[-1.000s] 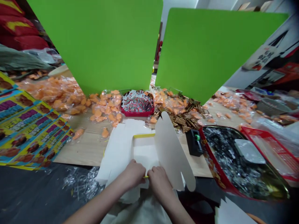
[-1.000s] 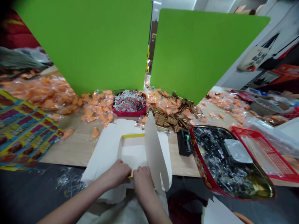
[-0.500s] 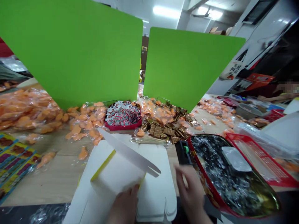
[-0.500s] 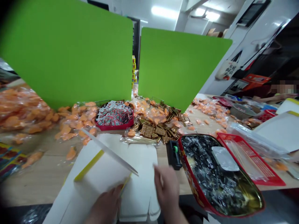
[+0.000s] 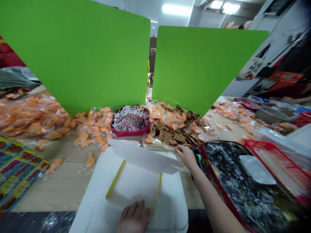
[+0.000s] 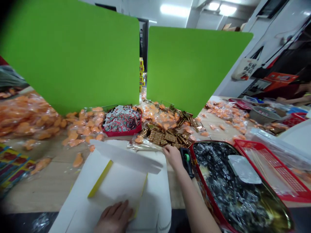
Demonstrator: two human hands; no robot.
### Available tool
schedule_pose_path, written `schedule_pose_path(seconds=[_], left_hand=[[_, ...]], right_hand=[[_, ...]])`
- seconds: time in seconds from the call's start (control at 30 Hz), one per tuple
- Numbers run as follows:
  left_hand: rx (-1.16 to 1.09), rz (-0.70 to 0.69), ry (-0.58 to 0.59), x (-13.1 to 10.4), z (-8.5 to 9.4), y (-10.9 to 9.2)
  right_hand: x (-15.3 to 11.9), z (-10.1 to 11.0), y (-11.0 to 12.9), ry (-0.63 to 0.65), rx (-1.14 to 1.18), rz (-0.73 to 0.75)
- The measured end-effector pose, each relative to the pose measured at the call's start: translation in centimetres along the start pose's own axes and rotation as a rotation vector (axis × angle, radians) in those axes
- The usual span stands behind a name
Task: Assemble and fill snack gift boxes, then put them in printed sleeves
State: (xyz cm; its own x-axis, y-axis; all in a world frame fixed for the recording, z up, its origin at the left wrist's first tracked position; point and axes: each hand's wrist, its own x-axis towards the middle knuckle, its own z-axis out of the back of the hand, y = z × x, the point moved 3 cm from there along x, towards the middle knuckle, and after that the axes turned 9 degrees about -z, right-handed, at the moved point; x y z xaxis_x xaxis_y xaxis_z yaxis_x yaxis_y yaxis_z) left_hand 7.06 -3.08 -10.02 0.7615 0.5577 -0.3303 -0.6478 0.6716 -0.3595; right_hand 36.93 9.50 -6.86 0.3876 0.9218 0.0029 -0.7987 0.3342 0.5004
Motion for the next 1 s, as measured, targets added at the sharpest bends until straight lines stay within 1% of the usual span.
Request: schedule_pose_path(seconds=[0.07,0.1,0.13,0.17,0.2,0.23,0.27,0.3,0.33,0.37,0.4,0.43,0.47,0.5,0.53,0.57,0.6,0.63,0.67,0.7,0.73,0.77,0.8,0.83,0.9,0.97,1.0], left_hand=[[0.022,0.035,-0.037,0.7,0.6,-1.2],[0.034,0.053,-0.042,1.0,1.0,-1.7],[0.038,0.065,-0.039,1.2,1.4,-2.1],[0.031,0.068,-0.036,1.3,1.8,-2.4],[0.018,0.062,-0.036,1.3,2.1,-2.6],[0.001,0.045,-0.040,1.2,2.3,-2.7],[-0.015,0.024,-0.056,0.9,2.4,-2.7],[-0.032,0.001,-0.088,0.6,2.3,-2.7],[-0.058,-0.020,-0.144,0.2,2.2,-2.7],[-0.100,-0.048,-0.216,-0.2,2.1,-2.7],[-0.159,-0.076,-0.317,-0.7,2.0,-2.7],[-0.232,-0.098,-0.449,-1.3,1.9,-2.6],[-0.304,-0.110,-0.602,-1.9,2.0,-2.3],[-0.364,-0.110,-0.755,-2.5,2.1,-1.9],[-0.398,-0.096,-0.885,-3.0,2.2,-1.4],[-0.399,-0.072,-0.964,-3.3,2.3,-0.8],[-0.363,-0.052,-0.983,-3.2,2.3,-0.2],[-0.293,-0.059,-0.943,-2.9,2.2,0.5],[-0.199,-0.095,-0.875,-2.3,2.0,1.1],[-0.100,-0.148,-0.795,-1.6,1.6,1.7],[-0.008,-0.205,-0.714,-0.9,1.0,2.3],[0.069,-0.261,-0.646,-0.4,0.3,3.0],[0.127,-0.305,-0.594,0.0,-0.4,3.7],[0.170,-0.322,-0.549,0.1,-1.1,4.3],[0.235,-0.309,-0.469,-0.1,-2.2,5.4],[0.274,-0.281,-0.390,-0.5,-2.8,5.5],[0.280,-0.261,-0.339,-0.6,-3.0,5.2]], right_hand=[[-0.6,1.8,-0.8,-0.019,0.071,-0.045],[-1.3,2.8,-1.0,-0.044,0.104,-0.068],[-2.5,3.8,-1.0,-0.078,0.131,-0.096],[-4.1,5.0,-0.8,-0.164,0.166,-0.132],[-6.2,6.3,-0.4,-0.312,0.212,-0.166],[-8.8,7.6,0.2,-0.519,0.265,-0.182],[-11.8,8.5,1.1,-0.737,0.309,-0.156],[-14.7,9.0,2.3,-0.913,0.331,-0.067],[-17.1,8.8,3.9,-0.953,0.299,0.098],[-18.9,7.9,5.6,-0.892,0.245,0.272],[-20.2,6.3,7.3,-0.756,0.174,0.410],[-20.8,4.3,8.8,-0.608,0.107,0.480],[-21.1,2.0,10.1,-0.499,0.056,0.476],[-20.9,-0.2,11.0,-0.432,0.016,0.436],[-20.7,-2.2,11.8,-0.392,-0.018,0.388],[-20.3,-4.0,12.3,-0.372,-0.051,0.348],[-20.1,-5.3,12.5,-0.352,-0.081,0.331],[-20.0,-6.2,12.6,-0.342,-0.099,0.336],[-20.0,-6.5,12.4,-0.347,-0.109,0.363],[-20.1,-6.3,11.9,-0.362,-0.118,0.395],[-20.0,-5.6,11.0,-0.380,-0.130,0.407],[-19.7,-4.3,9.5,-0.410,-0.144,0.390],[-19.1,-2.5,7.4,-0.448,-0.160,0.335],[-18.2,-0.2,4.7,-0.497,-0.177,0.236],[-15.4,5.0,-1.9,-0.576,-0.211,-0.016],[-12.3,9.9,-9.1,-0.654,-0.255,-0.273],[-10.8,11.9,-12.4,-0.672,-0.284,-0.386]])
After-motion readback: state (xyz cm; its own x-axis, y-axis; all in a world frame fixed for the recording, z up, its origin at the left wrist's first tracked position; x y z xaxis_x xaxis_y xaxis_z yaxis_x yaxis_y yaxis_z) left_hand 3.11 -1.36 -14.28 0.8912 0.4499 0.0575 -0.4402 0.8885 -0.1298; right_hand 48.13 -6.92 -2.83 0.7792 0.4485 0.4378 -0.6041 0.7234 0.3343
